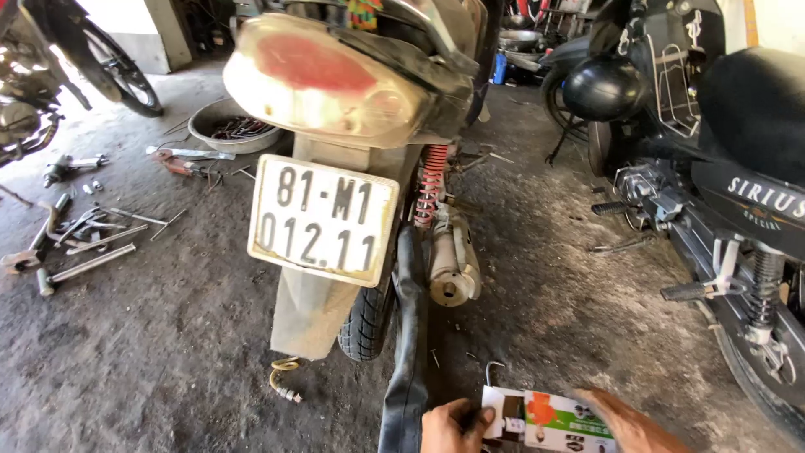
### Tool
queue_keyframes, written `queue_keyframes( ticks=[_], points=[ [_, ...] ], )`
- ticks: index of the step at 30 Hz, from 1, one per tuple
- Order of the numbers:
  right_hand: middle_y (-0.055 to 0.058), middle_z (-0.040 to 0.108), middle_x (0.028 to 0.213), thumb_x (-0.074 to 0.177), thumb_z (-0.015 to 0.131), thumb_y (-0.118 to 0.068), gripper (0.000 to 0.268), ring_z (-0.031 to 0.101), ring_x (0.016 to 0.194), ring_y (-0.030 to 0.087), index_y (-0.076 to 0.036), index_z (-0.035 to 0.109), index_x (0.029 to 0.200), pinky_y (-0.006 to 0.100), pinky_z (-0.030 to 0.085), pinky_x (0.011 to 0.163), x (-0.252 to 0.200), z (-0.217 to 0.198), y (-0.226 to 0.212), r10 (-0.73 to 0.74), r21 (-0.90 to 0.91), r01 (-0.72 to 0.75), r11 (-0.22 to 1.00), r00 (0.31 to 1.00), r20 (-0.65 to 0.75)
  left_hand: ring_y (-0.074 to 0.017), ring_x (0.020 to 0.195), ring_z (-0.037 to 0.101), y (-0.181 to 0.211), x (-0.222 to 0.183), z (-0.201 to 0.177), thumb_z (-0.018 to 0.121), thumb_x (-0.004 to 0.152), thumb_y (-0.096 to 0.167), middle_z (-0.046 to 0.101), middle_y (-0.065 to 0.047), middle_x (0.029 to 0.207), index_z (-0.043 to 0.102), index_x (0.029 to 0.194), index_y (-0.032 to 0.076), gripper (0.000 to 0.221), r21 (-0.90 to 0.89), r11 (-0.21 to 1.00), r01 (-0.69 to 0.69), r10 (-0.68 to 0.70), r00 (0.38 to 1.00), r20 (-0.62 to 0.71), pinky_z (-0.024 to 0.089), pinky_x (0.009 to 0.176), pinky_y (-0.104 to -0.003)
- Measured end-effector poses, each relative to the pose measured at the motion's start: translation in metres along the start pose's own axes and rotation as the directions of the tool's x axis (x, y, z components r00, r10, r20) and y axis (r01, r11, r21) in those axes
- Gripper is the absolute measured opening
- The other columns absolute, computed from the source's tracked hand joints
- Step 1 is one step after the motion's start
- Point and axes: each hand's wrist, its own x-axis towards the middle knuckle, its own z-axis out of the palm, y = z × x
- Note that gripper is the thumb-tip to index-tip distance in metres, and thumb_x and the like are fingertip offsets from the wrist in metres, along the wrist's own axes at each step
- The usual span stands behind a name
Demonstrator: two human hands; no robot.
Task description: Repairing a punctured motorcycle inner tube by roughening the surface and applying a patch with adhesive.
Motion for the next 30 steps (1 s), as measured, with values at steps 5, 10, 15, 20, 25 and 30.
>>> queue_keyframes(
  ticks=[5, 10, 15, 20, 25, 30],
  points=[
    [0.0, 0.037, 0.16, 0.084, 0.083, -0.041, 0.084, 0.036, 0.151, 0.025, -0.028, 0.035, 0.152, 0.052, 0.03, 0.124, 0.009, 0.028, 0.068, -0.004, 0.149, 0.016, 0.989, 0.997, -0.083, -0.0106, 0.056, 0.073, -0.005, 0.007, 0.005, 0.082, 0.081, 0.026, 0.081, -0.001, 0.069, 0.081, 0.088, 0.01, 0.017, 0.029, 0.993, 0.117, -0.115, 0.992, -0.042, 0.059, 0.059, -0.024],
    [0.01, 0.032, 0.16, 0.076, 0.08, -0.052, 0.103, 0.036, 0.147, 0.027, -0.02, 0.023, 0.156, 0.047, 0.034, 0.121, 0.049, 0.099, 0.198, -0.037, -0.062, 0.025, 0.998, 0.98, -0.197, -0.0171, 0.051, 0.07, -0.016, 0.007, 0.024, 0.079, 0.081, 0.024, 0.078, -0.004, 0.065, 0.08, 0.083, 0.013, 0.011, 0.069, 0.993, 0.094, -0.084, 0.986, -0.142, 0.059, 0.055, -0.029],
    [0.013, 0.049, 0.15, 0.056, 0.101, -0.053, 0.125, 0.059, 0.131, 0.032, -0.02, 0.028, 0.152, 0.057, 0.057, 0.105, 0.044, 0.084, 0.18, -0.179, -0.127, 0.143, 0.981, 0.922, -0.345, -0.0255, 0.059, 0.078, -0.03, 0.011, 0.04, 0.076, 0.08, 0.021, 0.08, -0.008, 0.07, 0.078, 0.084, 0.014, 0.008, 0.131, 0.99, 0.047, -0.021, 0.981, -0.192, 0.062, 0.059, -0.034],
    [0.001, 0.04, 0.154, 0.051, 0.112, -0.035, 0.133, 0.044, 0.14, 0.024, -0.023, 0.026, 0.152, 0.061, 0.036, 0.116, 0.026, 0.05, 0.118, -0.093, -0.426, -0.073, 0.902, 0.93, -0.355, -0.0174, 0.054, 0.075, -0.037, 0.014, 0.046, 0.078, 0.085, 0.026, 0.078, -0.003, 0.067, 0.076, 0.084, 0.016, 0.011, 0.162, 0.975, 0.152, -0.129, 0.981, -0.147, 0.061, 0.056, -0.031],
    [0.0, 0.067, 0.11, 0.086, 0.074, -0.032, 0.033, 0.07, 0.09, 0.012, -0.017, 0.067, 0.114, 0.033, 0.064, 0.084, 0.009, 0.003, -0.045, -0.379, -0.239, 0.297, 0.925, 0.773, -0.508, -0.0189, 0.05, 0.069, -0.088, 0.011, 0.085, 0.082, 0.079, 0.029, 0.074, -0.002, 0.061, 0.075, 0.076, 0.015, 0.017, 0.112, 0.983, 0.148, -0.123, 0.972, -0.202, 0.059, 0.055, -0.031],
    [0.0, 0.057, 0.106, 0.072, 0.09, -0.019, 0.047, 0.051, 0.104, 0.016, -0.009, 0.067, 0.112, 0.036, 0.047, 0.096, 0.045, 0.049, -0.031, -0.435, -0.313, 0.368, 0.875, 0.882, -0.179, -0.0164, 0.053, 0.075, -0.08, 0.002, 0.097, 0.083, 0.079, 0.033, 0.078, -0.003, 0.064, 0.078, 0.078, 0.011, 0.022, 0.078, 0.967, 0.242, -0.225, 0.956, -0.187, 0.06, 0.058, -0.029]
  ],
)
